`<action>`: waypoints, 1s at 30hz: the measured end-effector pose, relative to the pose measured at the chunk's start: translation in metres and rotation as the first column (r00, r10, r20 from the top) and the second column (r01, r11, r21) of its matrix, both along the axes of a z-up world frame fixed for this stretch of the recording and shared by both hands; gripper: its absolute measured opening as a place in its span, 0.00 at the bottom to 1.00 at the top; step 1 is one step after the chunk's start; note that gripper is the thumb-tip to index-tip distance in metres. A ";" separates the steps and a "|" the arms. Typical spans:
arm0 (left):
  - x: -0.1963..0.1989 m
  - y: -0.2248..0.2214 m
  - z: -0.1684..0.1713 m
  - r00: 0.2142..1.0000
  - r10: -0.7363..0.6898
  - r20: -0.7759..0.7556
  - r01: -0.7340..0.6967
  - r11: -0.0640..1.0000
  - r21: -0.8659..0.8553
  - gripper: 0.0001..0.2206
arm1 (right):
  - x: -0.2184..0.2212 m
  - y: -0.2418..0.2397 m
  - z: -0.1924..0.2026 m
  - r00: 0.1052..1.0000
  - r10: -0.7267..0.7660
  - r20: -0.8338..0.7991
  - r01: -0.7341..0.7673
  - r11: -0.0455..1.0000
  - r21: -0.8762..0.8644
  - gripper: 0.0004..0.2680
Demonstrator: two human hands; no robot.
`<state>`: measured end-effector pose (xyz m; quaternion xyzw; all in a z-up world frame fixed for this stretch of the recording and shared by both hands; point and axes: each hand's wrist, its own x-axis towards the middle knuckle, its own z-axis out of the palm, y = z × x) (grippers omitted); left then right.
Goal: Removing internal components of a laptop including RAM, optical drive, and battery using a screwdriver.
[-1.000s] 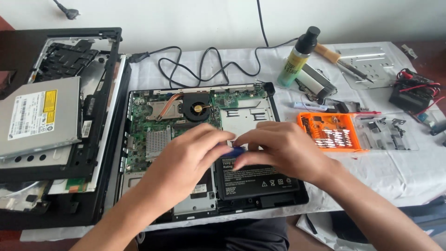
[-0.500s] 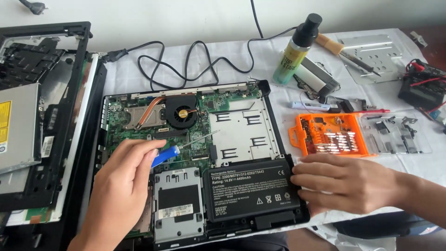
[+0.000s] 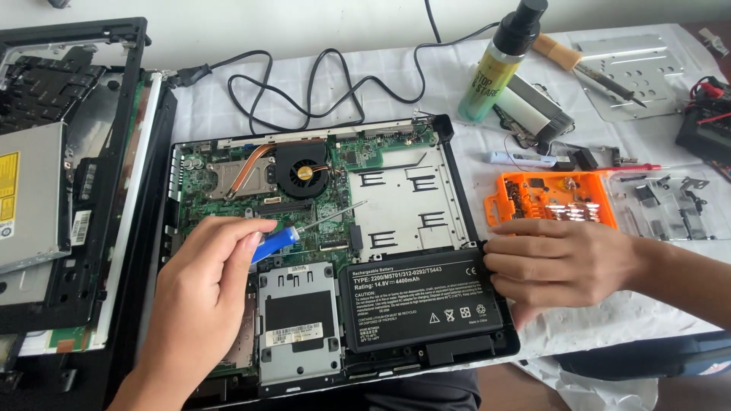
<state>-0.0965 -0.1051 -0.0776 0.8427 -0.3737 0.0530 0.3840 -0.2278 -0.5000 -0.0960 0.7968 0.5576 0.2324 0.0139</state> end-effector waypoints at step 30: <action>0.005 0.005 -0.029 0.970 -0.044 0.238 0.007 0.988 0.155 0.07 | -0.012 -0.033 0.001 0.998 0.064 0.005 -0.061 0.973 -0.224 0.05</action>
